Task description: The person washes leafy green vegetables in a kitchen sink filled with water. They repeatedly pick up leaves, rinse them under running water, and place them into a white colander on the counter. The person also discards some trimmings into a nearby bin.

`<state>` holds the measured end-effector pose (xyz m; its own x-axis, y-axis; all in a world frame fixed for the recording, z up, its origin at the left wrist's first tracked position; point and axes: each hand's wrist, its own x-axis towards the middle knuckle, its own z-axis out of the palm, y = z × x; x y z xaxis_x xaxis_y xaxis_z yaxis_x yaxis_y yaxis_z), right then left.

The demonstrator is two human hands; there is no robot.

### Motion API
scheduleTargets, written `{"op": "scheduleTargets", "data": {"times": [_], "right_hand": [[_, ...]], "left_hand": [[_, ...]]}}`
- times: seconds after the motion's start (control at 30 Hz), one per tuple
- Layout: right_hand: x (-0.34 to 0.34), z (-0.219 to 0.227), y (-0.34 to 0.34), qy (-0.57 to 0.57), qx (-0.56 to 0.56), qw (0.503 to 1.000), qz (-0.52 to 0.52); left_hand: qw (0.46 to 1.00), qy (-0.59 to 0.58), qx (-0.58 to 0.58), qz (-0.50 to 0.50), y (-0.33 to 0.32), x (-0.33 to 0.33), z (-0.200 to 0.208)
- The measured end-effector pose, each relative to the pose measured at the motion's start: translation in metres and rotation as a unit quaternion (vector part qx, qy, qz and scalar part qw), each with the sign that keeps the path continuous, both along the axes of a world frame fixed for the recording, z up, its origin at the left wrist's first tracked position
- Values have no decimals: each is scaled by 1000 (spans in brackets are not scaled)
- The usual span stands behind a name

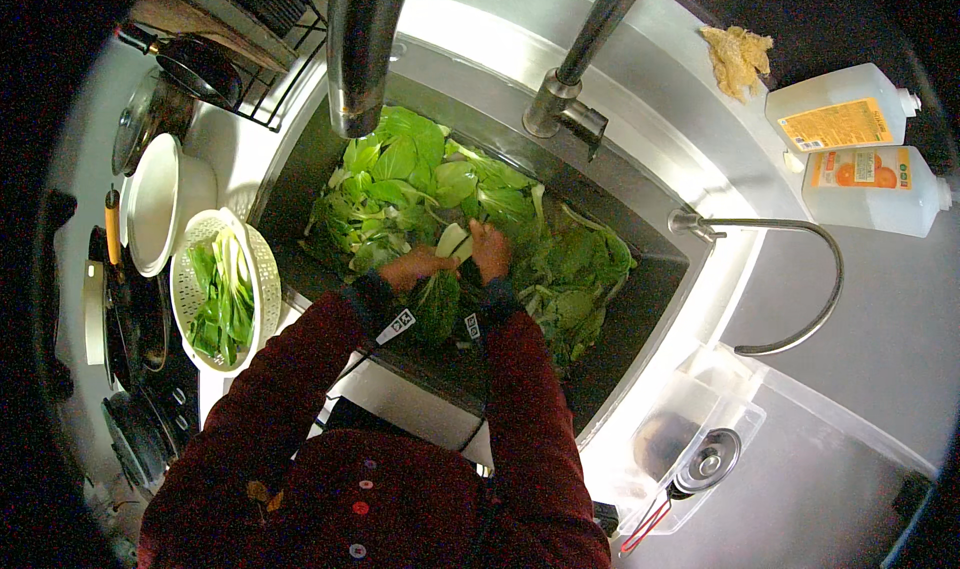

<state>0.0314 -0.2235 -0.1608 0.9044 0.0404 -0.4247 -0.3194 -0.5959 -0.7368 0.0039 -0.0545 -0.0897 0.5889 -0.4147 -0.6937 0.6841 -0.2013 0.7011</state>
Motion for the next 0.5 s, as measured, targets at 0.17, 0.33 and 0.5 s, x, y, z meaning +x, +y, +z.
{"op": "scheduleTargets", "data": {"times": [0.17, 0.33, 0.5], "right_hand": [[1, -10, -21, 0, 64, 991, -115], [-34, -15, -18, -53, -188, 951, 241], [-29, 9, -19, -126, -137, 982, -20]], "left_hand": [[994, -39, 84, 48, 17, 3, -52], [988, -115, 96, 26, 7, -2, -68], [991, -90, 101, -3, 5, 0, -16]]}}
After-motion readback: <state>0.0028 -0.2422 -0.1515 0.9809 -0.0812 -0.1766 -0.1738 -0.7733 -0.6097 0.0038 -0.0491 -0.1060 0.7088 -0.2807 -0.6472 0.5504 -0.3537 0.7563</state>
